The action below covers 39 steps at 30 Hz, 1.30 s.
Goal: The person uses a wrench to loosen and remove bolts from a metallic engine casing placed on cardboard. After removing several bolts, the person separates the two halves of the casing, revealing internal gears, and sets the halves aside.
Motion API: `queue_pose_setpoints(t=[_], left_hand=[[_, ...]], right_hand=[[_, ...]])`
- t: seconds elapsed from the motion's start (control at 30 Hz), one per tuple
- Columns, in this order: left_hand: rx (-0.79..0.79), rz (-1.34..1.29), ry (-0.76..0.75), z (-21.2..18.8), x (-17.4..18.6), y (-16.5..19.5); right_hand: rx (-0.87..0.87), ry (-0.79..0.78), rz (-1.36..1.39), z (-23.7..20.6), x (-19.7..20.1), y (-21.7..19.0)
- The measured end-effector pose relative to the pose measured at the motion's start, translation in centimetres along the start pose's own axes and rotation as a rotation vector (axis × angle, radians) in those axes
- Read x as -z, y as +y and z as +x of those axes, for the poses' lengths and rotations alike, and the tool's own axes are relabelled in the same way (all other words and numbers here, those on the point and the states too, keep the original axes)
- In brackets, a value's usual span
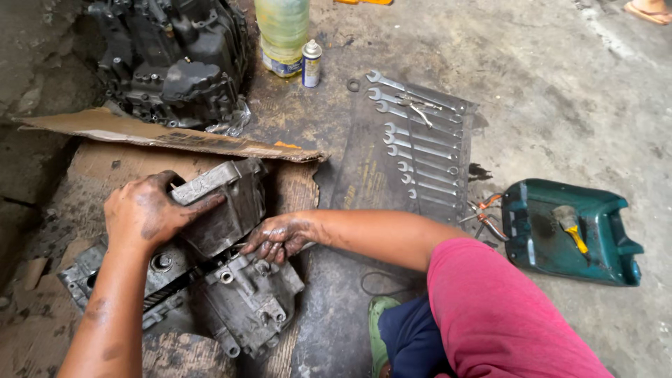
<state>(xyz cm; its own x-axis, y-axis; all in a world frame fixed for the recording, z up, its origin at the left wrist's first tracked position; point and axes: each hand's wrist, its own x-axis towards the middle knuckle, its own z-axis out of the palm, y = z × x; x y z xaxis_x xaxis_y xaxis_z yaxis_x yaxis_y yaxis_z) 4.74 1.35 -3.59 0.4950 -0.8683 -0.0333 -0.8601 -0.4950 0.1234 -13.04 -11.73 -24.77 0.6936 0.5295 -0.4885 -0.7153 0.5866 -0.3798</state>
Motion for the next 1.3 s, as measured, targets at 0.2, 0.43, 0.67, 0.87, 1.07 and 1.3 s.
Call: queue_pose_setpoints(t=[0.2, 0.43, 0.67, 0.87, 1.07, 1.3], left_hand=[[-0.066, 0.009, 0.148, -0.5, -0.8, -1.2], [-0.192, 0.002, 0.464, -0.5, -2.8, -2.8], [-0.284, -0.056, 0.525, 1.5, -4.1, -5.4], [-0.37, -0.18, 0.561, 1.3, -4.4, -6.7], [-0.361, -0.216, 0.558, 1.9, -4.1, -6.5], [-0.377, -0.226, 0.536, 3.0, -4.8, -6.7]], right_hand=[[0.026, 0.096, -0.069, -0.1, -1.5, -0.5], [-0.107, 0.287, -0.122, 1.0, -1.4, -2.0], [0.069, -0.11, 0.134, 2.5, 3.5, -1.2], [-0.022, -0.072, 0.048, 3.3, 2.2, -1.1], [-0.035, 0.454, -0.641, -0.1, 0.6, -3.9], [0.073, 0.407, -0.889, -4.4, 8.0, -4.3]])
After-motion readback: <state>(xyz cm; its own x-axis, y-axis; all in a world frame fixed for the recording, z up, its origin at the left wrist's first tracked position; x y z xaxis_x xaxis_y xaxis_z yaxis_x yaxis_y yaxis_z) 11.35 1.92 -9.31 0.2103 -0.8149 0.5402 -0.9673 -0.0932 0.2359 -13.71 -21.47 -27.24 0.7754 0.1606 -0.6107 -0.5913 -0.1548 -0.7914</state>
